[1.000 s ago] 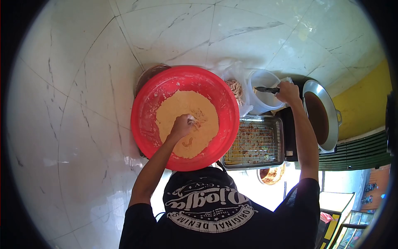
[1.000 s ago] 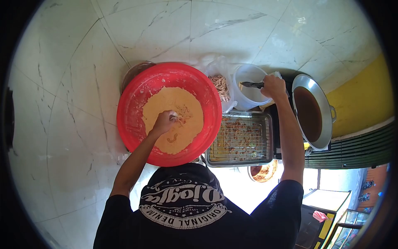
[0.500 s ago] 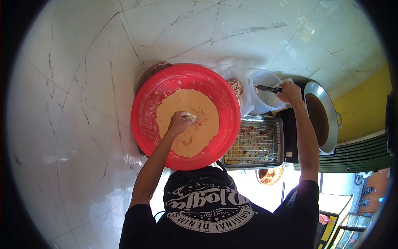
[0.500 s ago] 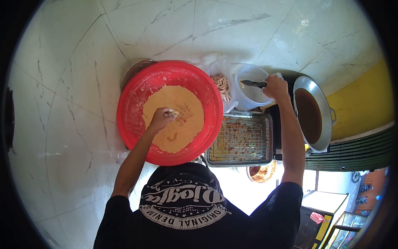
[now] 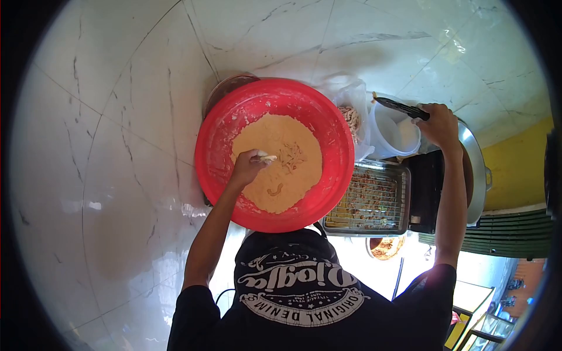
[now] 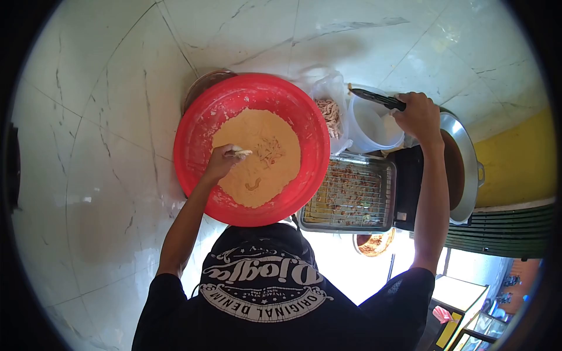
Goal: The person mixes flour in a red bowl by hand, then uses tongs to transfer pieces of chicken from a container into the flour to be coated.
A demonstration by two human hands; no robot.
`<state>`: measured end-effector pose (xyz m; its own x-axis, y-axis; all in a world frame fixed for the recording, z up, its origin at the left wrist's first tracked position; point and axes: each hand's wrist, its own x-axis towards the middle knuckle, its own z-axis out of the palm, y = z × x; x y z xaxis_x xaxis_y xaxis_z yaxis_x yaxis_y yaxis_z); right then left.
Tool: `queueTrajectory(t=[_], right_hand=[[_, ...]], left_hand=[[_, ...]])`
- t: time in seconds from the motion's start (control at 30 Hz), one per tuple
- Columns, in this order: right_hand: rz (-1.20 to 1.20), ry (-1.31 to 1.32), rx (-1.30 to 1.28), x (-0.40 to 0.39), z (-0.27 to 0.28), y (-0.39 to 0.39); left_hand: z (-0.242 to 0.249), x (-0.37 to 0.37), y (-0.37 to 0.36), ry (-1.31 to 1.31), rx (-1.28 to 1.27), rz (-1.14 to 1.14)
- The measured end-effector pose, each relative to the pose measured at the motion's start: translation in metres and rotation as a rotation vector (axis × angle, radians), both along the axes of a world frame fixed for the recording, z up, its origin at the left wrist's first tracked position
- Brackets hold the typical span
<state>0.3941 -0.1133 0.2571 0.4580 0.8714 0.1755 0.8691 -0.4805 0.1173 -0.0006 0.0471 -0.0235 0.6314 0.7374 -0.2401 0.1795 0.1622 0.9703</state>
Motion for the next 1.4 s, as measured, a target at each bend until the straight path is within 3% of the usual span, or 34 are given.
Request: queueTrajectory(t=[0.07,0.2,0.27,0.4,0.47,0.53,0.87,1.07,1.4], right_hand=[[0.102,0.017,-0.034,-0.02,-0.007,0.002],[0.267,0.282,-0.291,-0.091,-0.031,0.015],[0.382,0.316,-0.309,-0.11,-0.075,0.016],[0.458,0.349,-0.446,-0.151,-0.136,0.028],[0.481,0.322,-0.551,-0.165,-0.152,0.03],[0.484,0.337,-0.574,-0.173,-0.163,0.029],[0.493,0.474,-0.476,-0.153,-0.146,0.034],[0.538,0.401,-0.523,-0.166,-0.164,0.025],[0.489,0.387,-0.594,-0.169,-0.15,0.025]], left_hand=[[-0.014,-0.005,0.004,-0.033,0.26,0.051],[-0.009,-0.013,0.007,-0.132,0.1,0.059],[-0.019,-0.017,0.011,0.148,0.342,0.143],[-0.006,-0.019,0.006,0.236,0.364,0.242],[-0.009,-0.019,0.002,0.291,0.391,0.068],[0.002,-0.021,-0.003,0.321,0.413,0.076],[0.018,-0.013,-0.005,0.288,0.389,-0.148],[0.0,-0.005,0.004,0.302,0.44,-0.148],[0.016,-0.003,-0.003,0.371,0.439,-0.173]])
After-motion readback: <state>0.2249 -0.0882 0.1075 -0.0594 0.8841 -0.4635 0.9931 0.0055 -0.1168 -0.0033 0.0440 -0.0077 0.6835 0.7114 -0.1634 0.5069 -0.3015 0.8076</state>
